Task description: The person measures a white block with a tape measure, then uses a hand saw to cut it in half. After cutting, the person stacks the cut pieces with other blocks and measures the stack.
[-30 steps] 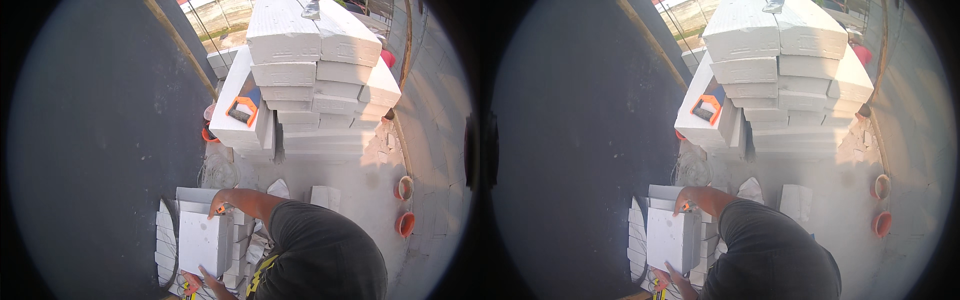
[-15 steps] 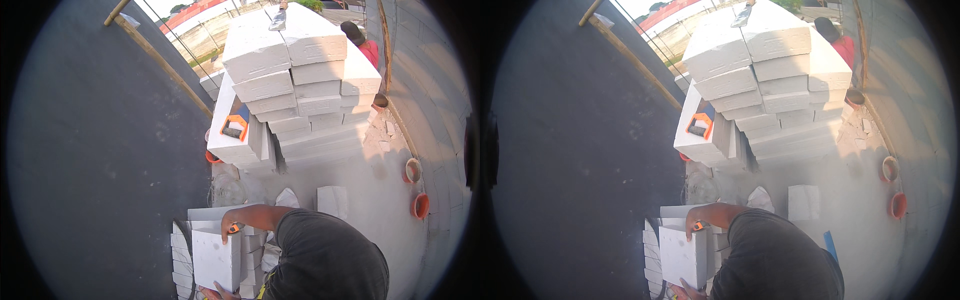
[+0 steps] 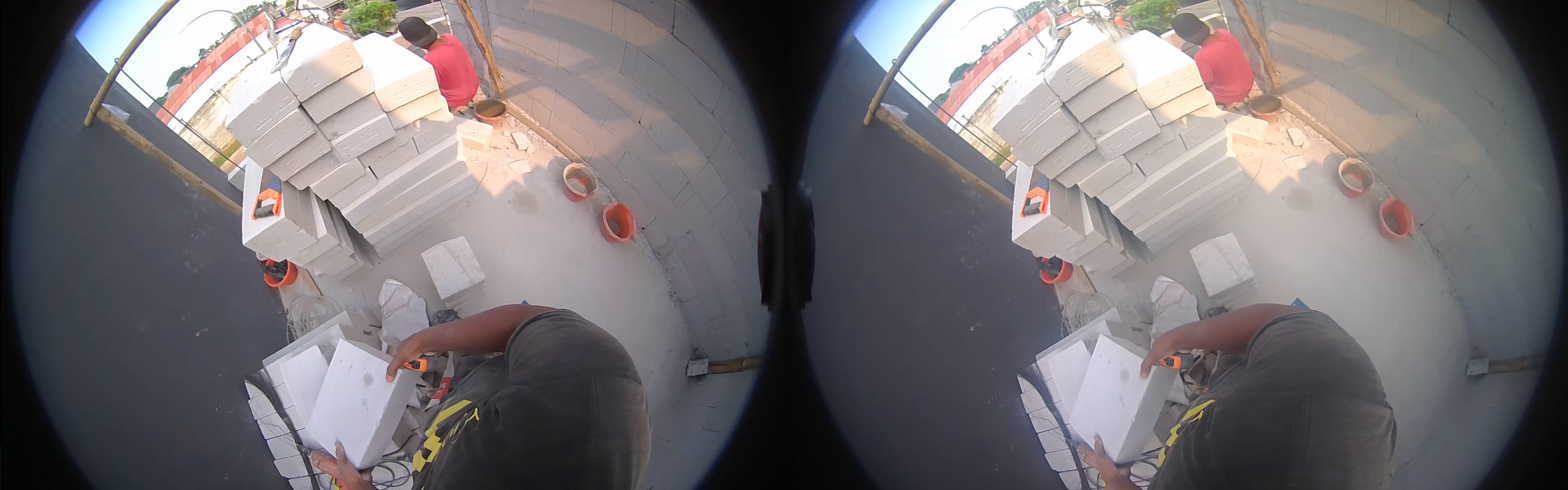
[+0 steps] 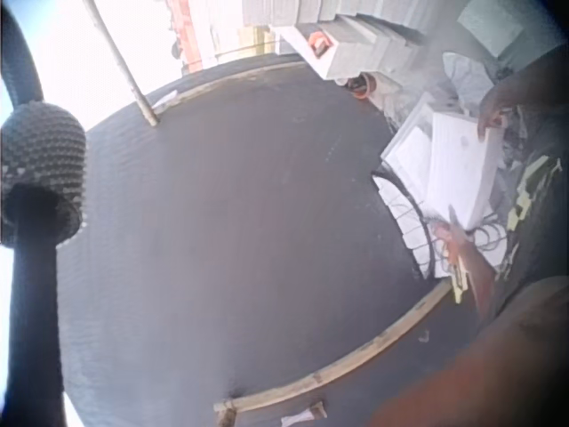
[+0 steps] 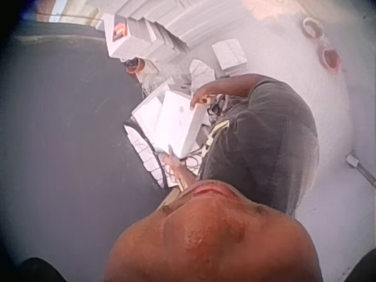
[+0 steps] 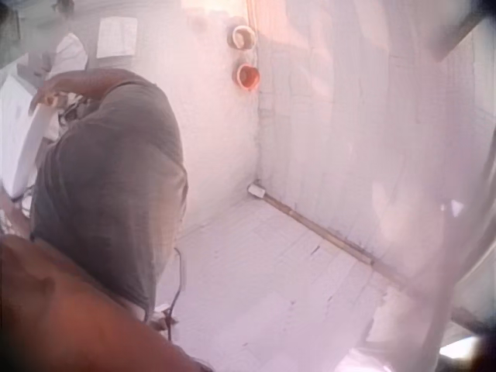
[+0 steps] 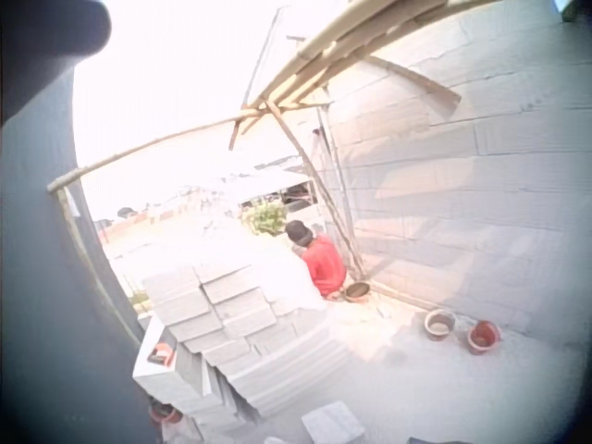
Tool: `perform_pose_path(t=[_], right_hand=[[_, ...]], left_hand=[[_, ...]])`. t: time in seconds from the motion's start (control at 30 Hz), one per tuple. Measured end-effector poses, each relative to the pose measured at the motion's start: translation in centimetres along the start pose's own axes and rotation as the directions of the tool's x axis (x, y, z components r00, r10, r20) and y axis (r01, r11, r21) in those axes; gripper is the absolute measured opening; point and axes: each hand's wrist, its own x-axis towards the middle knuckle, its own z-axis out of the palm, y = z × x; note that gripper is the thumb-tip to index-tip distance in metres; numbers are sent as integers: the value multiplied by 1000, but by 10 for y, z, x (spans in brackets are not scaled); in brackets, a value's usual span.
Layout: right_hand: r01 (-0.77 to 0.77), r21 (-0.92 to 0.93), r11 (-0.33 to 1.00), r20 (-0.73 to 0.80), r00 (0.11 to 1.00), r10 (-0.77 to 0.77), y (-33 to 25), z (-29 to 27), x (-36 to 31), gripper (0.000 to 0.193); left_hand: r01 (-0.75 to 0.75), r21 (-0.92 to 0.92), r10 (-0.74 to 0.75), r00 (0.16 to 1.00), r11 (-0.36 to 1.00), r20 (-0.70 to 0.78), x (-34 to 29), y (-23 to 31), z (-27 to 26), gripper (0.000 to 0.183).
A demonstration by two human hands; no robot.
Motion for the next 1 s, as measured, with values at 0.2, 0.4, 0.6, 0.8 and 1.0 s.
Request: perform_pose_path(t=[0.2,0.4,0.6,0.8,1.0], right_hand=[[-92,198,976,-137,983,121,47,-9,-145,77],[-88,440,894,-276,934,228,128,-40,-210,68],[67,517,853,-494,838,233,168,-67,-287,67],[46,400,915,-566,798,207,164,-154,-354,69],[159,187,969,-650,760,1,135,-263,-410,61]], left_hand=[[258,-37,-221,885,965,409,-71,34,69,71],[458,-35,-249,543,888,802,-34,0,161,74],[468,31,-232,378,883,896,-20,-6,262,80],[423,-86,-110,418,902,902,-62,49,376,76],[291,-291,139,447,911,883,-63,95,481,75]])
